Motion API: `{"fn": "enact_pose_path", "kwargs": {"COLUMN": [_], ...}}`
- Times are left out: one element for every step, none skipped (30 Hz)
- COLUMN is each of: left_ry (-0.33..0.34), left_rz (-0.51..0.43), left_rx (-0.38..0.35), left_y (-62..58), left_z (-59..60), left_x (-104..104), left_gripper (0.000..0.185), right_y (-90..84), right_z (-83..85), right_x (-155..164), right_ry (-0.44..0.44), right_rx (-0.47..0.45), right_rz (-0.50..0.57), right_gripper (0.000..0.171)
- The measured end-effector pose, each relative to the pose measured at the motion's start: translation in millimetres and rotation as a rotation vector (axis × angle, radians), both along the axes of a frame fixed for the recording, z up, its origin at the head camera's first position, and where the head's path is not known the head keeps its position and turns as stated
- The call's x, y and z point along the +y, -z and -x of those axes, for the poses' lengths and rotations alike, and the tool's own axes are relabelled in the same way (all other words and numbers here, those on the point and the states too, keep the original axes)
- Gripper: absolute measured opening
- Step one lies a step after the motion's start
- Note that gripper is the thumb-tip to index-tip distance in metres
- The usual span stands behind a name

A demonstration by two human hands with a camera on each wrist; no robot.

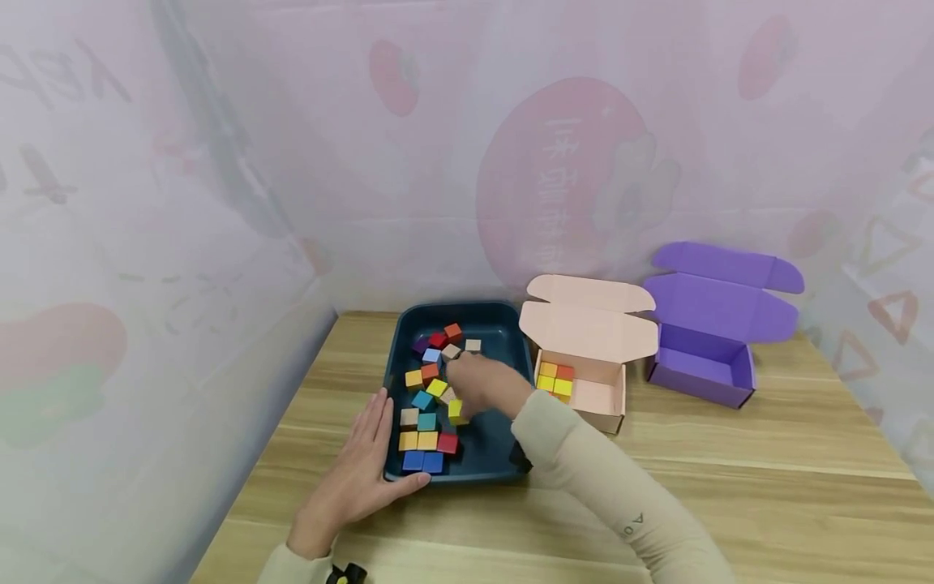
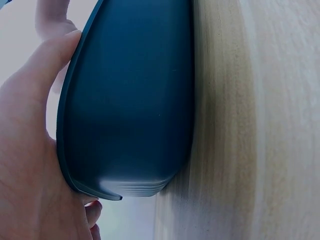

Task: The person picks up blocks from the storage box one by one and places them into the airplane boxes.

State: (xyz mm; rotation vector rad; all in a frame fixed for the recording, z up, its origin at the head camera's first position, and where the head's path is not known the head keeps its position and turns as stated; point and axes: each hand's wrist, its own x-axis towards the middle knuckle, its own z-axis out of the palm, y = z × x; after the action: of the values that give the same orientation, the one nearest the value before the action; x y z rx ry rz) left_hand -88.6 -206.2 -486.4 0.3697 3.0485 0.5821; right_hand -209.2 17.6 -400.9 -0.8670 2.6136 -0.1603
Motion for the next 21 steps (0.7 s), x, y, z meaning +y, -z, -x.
{"fn": "enact_pose_path", "kwargs": {"left_ry": [0.000, 0.000, 0.001, 0.001, 0.003, 0.002, 0.003, 0.003, 0.003, 0.003, 0.004, 0.004, 0.006, 0.007, 0.009, 0.009, 0.008, 0.008, 0.009, 0.011, 0.011], "left_rz": [-0.002, -0.004, -0.005, -0.005, -0.006, -0.006, -0.005, -0.003, 0.000, 0.002, 0.002, 0.005, 0.006, 0.005, 0.005, 0.003, 0.002, 0.002, 0.002, 0.003, 0.004], "left_rx": [-0.002, -0.002, -0.001, -0.001, 0.000, 0.000, 0.002, 0.004, 0.004, 0.005, 0.007, 0.007, 0.009, 0.009, 0.012, 0.011, 0.009, 0.005, 0.003, 0.004, 0.000], "left_y": [-0.5, -1.1, -1.8, -2.2, -2.9, -3.4, -3.9, -4.1, -4.0, -3.8, -3.7, -3.2, -2.8, -2.7, -2.4, -2.3, -2.1, -1.9, -2.1, -1.9, -1.5], "left_z": [-0.2, -0.3, -0.5, -0.6, -0.8, -0.8, -0.9, -0.7, -0.5, -0.2, 0.0, 0.5, 0.7, 0.9, 1.1, 1.3, 1.5, 1.7, 1.7, 1.9, 2.1], "left_x": [0.4, 0.7, 0.9, 1.0, 1.2, 1.3, 1.6, 1.9, 2.4, 2.9, 3.6, 4.0, 4.5, 4.9, 5.1, 5.3, 5.5, 5.7, 6.1, 6.2, 6.3], "left_gripper": [0.129, 0.129, 0.128, 0.129, 0.129, 0.129, 0.129, 0.129, 0.129, 0.129, 0.130, 0.130, 0.130, 0.130, 0.130, 0.129, 0.130, 0.130, 0.130, 0.130, 0.130], "right_y": [-3.8, -8.2, -12.3, -16.5, -19.7, -22.7, -25.2, -27.9, -30.8, -33.1, -35.2, -37.5, -39.8, -41.3, -41.8, -42.0, -42.1, -42.1, -41.7, -41.2, -41.1], "right_z": [1.1, 1.6, 1.9, 2.0, 2.4, 3.1, 3.3, 3.3, 3.3, 3.3, 3.0, 2.2, 1.1, 0.5, 0.3, 0.0, -0.1, -0.3, -0.3, -0.4, -0.9], "right_x": [6.1, 12.2, 17.9, 24.2, 30.3, 36.4, 42.7, 49.0, 55.3, 61.7, 67.9, 74.2, 80.3, 86.4, 92.6, 98.8, 105.1, 111.6, 118.2, 124.7, 131.3], "right_ry": [0.006, 0.011, 0.016, 0.014, 0.011, 0.008, 0.007, 0.005, 0.007, 0.008, 0.015, 0.025, 0.034, 0.041, 0.045, 0.049, 0.053, 0.054, 0.054, 0.056, 0.063], "right_rx": [-0.009, -0.011, -0.011, -0.008, 0.005, 0.012, 0.021, 0.029, 0.024, 0.023, 0.021, 0.015, 0.014, 0.013, 0.016, 0.022, 0.025, 0.028, 0.031, 0.034, 0.033], "right_rz": [0.019, 0.034, 0.047, 0.063, 0.075, 0.086, 0.100, 0.109, 0.122, 0.134, 0.143, 0.149, 0.156, 0.164, 0.175, 0.183, 0.193, 0.203, 0.214, 0.222, 0.229], "right_gripper": [0.017, 0.014, 0.013, 0.012, 0.011, 0.010, 0.009, 0.009, 0.008, 0.008, 0.009, 0.010, 0.010, 0.011, 0.010, 0.010, 0.009, 0.008, 0.008, 0.008, 0.008]}}
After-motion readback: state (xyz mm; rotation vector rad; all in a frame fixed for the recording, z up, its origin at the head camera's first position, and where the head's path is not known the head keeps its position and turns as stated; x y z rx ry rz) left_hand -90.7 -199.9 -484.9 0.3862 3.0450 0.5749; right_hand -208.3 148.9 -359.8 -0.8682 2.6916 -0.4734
